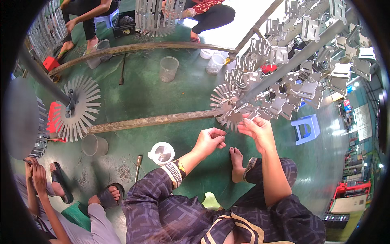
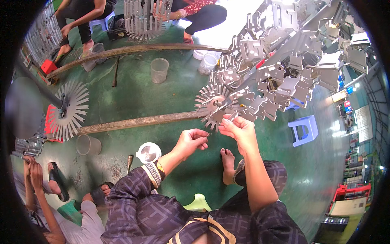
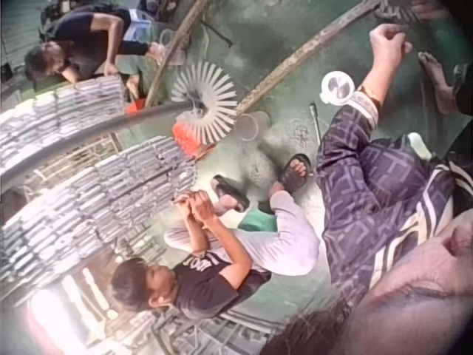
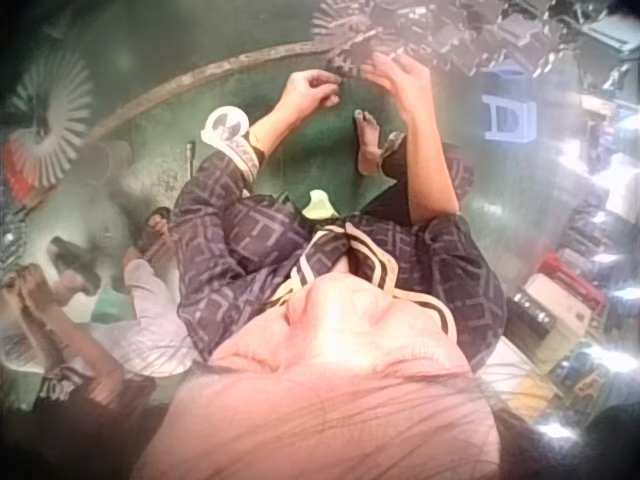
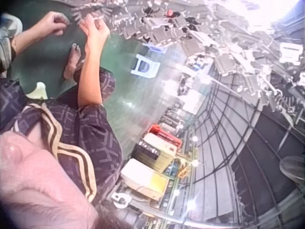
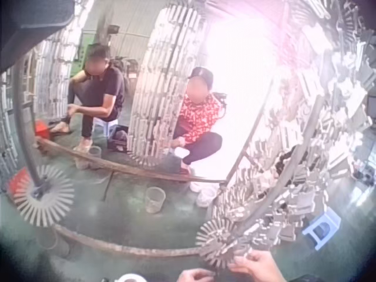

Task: The person sits on the floor and assembles small metal components onto a vertical rack structure. They repeatedly pick up parts from a container and attach them to the rack using both hands.

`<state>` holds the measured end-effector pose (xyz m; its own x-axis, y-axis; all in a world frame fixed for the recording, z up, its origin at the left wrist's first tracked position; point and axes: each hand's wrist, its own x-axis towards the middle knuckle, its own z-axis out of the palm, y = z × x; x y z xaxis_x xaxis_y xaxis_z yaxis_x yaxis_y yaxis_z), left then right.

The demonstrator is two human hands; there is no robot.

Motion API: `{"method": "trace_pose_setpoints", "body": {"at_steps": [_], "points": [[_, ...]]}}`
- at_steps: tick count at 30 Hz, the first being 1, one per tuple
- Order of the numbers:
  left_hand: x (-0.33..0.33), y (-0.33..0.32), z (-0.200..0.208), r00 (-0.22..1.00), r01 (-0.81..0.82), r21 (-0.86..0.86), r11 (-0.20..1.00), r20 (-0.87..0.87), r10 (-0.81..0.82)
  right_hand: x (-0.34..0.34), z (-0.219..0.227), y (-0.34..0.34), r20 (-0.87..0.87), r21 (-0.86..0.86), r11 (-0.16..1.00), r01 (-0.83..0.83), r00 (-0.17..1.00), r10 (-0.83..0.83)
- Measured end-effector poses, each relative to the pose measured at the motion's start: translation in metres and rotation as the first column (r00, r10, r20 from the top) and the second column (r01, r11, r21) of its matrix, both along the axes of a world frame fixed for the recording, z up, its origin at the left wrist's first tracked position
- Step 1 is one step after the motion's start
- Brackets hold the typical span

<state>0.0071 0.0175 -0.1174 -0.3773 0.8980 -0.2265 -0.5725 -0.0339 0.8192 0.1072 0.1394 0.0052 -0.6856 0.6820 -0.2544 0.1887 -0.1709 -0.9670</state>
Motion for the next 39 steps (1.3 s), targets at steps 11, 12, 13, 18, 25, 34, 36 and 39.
{"method": "trace_pose_setpoints", "body": {"at_steps": [11,12,13,18,25,34,36,39], "points": [[0.001,-0.016,0.001,0.879,0.067,0.071,0.995,-0.477,-0.025,-0.004,0.0,-0.001,0.06,0.085,0.996,0.001,0.998,-0.006],[0.002,-0.03,-0.005,0.768,0.129,0.071,0.989,-0.638,-0.055,-0.002,-0.003,0.001,0.066,0.09,0.996,-0.008,0.998,0.002],[0.005,-0.044,-0.022,0.602,0.146,0.123,0.982,-0.798,0.01,-0.001,-0.003,0.001,0.063,0.09,0.996,-0.001,0.998,-0.005],[0.008,-0.124,-0.098,0.409,0.334,-0.375,0.865,-0.769,-0.491,0.011,-0.016,0.015,0.029,0.112,0.994,-0.007,1.0,0.004],[0.003,-0.218,-0.16,0.525,-0.164,-0.851,0.498,-0.503,-0.686,0.013,-0.018,0.024,0.042,0.084,0.996,-0.018,0.999,0.015],[-0.025,-0.277,-0.134,0.605,-0.535,-0.748,0.392,-0.663,-0.441,0.004,0.005,0.019,0.156,0.183,0.982,-0.05,0.988,0.021],[-0.034,-0.266,-0.109,0.623,-0.433,-0.798,0.418,-0.6,-0.501,0.004,0.01,0.018,0.174,0.203,0.977,-0.059,0.984,0.023],[-0.038,-0.249,-0.069,0.61,-0.335,-0.807,0.487,-0.58,-0.541,0.009,0.008,0.026,0.191,0.222,0.968,-0.114,0.979,0.071]]}}
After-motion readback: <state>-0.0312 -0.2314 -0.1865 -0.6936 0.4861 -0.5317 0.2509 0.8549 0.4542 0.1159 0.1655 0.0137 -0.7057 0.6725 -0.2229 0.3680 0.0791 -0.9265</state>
